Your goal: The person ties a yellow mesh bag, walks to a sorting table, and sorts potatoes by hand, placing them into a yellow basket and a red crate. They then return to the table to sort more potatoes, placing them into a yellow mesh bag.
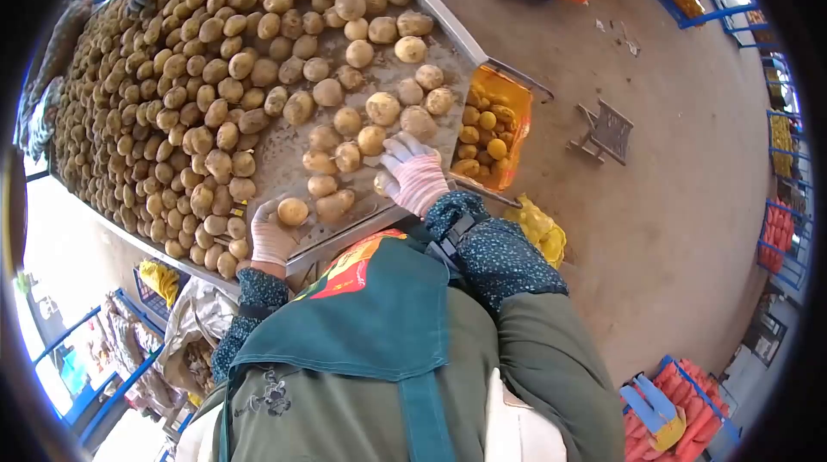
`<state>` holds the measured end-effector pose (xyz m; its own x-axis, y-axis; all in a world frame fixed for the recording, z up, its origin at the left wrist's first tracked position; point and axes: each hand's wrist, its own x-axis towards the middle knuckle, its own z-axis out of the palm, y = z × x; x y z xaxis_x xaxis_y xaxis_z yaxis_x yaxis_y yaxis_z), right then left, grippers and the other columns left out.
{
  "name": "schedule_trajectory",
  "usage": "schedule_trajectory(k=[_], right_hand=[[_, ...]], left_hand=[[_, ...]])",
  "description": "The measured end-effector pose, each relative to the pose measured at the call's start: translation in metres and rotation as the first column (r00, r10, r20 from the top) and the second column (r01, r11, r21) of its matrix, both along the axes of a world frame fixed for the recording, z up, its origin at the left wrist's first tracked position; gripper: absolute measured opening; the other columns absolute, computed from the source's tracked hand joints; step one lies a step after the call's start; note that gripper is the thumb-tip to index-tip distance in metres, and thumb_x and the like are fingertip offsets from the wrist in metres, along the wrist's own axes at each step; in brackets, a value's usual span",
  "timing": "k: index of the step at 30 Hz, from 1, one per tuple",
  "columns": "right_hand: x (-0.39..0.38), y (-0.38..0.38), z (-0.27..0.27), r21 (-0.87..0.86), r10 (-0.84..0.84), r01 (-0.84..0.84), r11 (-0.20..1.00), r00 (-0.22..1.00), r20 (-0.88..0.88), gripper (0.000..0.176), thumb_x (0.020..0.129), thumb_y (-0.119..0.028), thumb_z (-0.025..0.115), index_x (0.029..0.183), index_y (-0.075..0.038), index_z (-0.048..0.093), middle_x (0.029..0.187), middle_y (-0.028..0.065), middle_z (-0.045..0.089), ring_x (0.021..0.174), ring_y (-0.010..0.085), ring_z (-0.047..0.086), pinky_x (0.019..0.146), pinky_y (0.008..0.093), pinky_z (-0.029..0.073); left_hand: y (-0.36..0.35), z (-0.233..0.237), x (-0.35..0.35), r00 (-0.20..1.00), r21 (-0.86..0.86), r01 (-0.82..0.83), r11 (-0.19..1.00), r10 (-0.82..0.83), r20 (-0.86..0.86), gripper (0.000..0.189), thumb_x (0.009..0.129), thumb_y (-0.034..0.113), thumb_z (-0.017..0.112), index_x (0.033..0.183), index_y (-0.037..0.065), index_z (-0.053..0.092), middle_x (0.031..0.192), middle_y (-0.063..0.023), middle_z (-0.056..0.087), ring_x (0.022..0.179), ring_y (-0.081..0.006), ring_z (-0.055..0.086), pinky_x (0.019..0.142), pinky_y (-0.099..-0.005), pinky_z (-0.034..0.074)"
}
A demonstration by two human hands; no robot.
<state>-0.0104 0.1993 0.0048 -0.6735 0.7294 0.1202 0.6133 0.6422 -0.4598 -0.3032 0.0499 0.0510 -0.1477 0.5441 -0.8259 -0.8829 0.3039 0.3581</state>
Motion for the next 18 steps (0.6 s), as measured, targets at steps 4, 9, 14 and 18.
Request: schedule_trajectory(k=[4,9,14,18], right_hand=[[0.002,0.005,0.022,-0.157,0.160,-0.146,0.977,0.983,0.084,0.061,0.086,-0.053,0.067,0.131,-0.012,0.068,0.147,0.0101,0.053,0.143,0.0326,0.039,0.115,0.0509,0.032],[0.003,0.009,0.011,-0.140,0.228,-0.214,0.967,0.969,0.096,0.057,0.081,-0.048,0.072,0.124,-0.011,0.067,0.145,0.0118,0.051,0.143,0.0356,0.036,0.113,0.0531,0.033],[0.005,0.022,0.018,-0.187,0.299,-0.268,0.945,0.940,0.164,0.062,0.083,-0.051,0.070,0.130,-0.011,0.067,0.148,0.0098,0.051,0.145,0.0327,0.035,0.114,0.0498,0.032],[0.007,0.036,0.015,-0.162,0.405,-0.380,0.911,0.897,0.176,0.057,0.085,-0.048,0.070,0.129,-0.012,0.067,0.144,0.0102,0.053,0.142,0.0330,0.038,0.112,0.0498,0.035]], left_hand=[[0.004,-0.028,0.007,0.978,-0.318,0.076,0.945,-0.133,-0.163,0.024,0.094,0.025,0.068,0.111,0.009,0.063,0.100,-0.0119,0.068,0.079,-0.0287,0.069,0.060,-0.0452,0.059],[0.025,-0.010,0.016,0.737,-0.389,0.439,0.810,-0.572,-0.360,0.030,0.092,0.022,0.070,0.117,0.006,0.064,0.095,-0.0091,0.067,0.077,-0.0242,0.068,0.060,-0.0400,0.058],[0.036,-0.007,0.058,0.798,-0.328,0.462,0.824,-0.548,-0.252,0.034,0.092,0.017,0.070,0.123,0.005,0.065,0.101,-0.0099,0.068,0.080,-0.0244,0.068,0.062,-0.0393,0.058],[0.050,-0.029,0.090,0.859,-0.249,0.364,0.898,-0.426,-0.283,0.033,0.092,0.017,0.071,0.121,0.004,0.062,0.099,-0.0103,0.067,0.079,-0.0250,0.068,0.065,-0.0404,0.058]])
